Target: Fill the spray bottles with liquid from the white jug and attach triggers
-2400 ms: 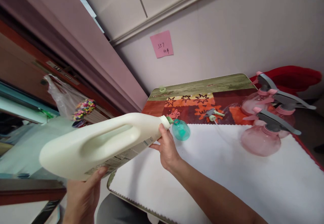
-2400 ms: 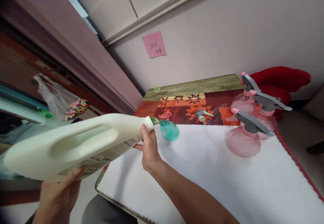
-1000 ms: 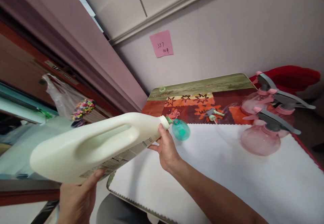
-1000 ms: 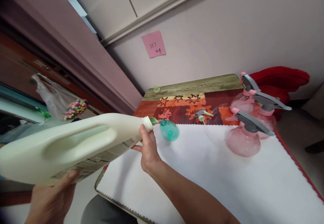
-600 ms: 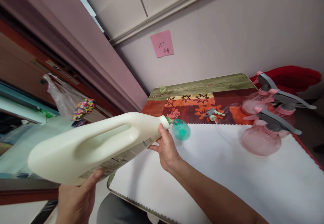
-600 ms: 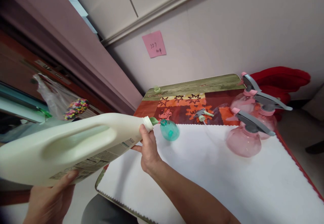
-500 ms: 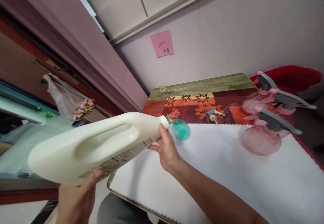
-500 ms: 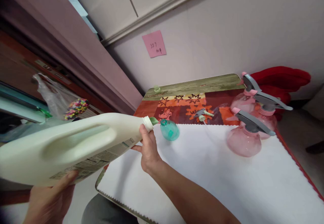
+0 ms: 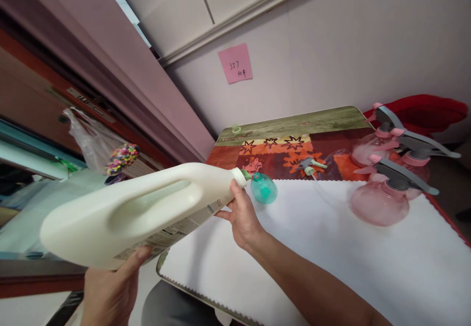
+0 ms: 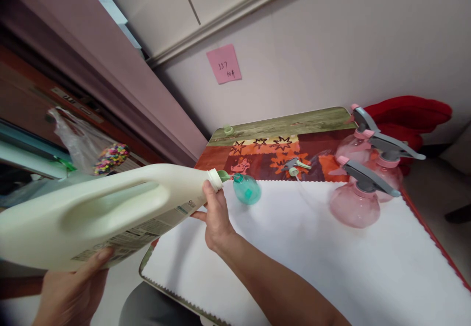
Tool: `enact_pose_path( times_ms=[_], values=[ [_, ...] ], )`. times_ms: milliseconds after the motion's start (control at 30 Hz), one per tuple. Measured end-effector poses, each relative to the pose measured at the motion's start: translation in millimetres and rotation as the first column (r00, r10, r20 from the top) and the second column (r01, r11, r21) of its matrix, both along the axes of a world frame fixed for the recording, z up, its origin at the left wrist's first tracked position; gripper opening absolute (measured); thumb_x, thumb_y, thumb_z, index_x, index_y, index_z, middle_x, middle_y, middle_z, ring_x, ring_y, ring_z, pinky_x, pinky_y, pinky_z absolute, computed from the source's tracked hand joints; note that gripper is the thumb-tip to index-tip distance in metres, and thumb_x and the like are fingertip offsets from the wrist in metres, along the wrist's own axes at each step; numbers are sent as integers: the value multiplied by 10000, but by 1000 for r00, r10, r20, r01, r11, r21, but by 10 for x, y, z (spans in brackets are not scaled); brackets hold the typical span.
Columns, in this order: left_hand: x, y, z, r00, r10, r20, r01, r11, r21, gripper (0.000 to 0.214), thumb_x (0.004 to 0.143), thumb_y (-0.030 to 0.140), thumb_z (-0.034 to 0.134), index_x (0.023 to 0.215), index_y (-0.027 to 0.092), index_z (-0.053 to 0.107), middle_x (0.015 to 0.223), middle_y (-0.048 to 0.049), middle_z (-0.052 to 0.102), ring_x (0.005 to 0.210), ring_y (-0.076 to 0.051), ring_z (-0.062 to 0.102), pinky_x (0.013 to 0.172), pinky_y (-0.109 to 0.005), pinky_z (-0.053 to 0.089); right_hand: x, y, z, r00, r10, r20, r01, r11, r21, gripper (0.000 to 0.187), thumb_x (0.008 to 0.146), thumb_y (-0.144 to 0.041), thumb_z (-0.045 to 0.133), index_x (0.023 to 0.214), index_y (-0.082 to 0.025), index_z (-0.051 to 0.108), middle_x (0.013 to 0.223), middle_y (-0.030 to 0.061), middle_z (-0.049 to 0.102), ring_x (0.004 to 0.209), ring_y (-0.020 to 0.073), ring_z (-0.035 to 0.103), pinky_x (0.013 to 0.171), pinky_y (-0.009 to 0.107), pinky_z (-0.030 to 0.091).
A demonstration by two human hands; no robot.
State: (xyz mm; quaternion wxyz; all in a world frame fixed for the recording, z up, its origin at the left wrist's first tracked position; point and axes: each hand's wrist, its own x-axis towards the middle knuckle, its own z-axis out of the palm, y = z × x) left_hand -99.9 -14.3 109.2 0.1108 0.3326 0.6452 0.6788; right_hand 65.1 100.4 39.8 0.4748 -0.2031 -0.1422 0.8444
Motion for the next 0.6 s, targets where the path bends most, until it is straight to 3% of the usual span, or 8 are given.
enact_pose_path(
  times_ms=[333, 600],
  values=[
    [-5, -20, -1, 1000, -20, -14, 20, 1000, -8, 652, 407, 281, 976, 1020, 235, 760, 1118, -34, 775, 1254, -294, 618, 1113, -411, 475, -6, -8, -4, 1000, -4, -8, 4, 1000, -9, 559, 859, -631, 625, 1306, -297, 596, 1327, 64, 680, 1231, 283, 598, 873, 448, 589],
    [0, -22, 1, 1000, 14, -21, -14, 1000, -10, 661, 385, 332, 988, 1000, 237, 764, 1056, -28, 784, 1255, -302, 616, 1162, -451, 416, -10, 0, -10, 1000, -5, -15, 4, 1000, -11, 577, 846, -642, 634, 1308, -296, 603, 1326, 66, 681, 1208, 280, 612, 856, 447, 596]
  ],
)
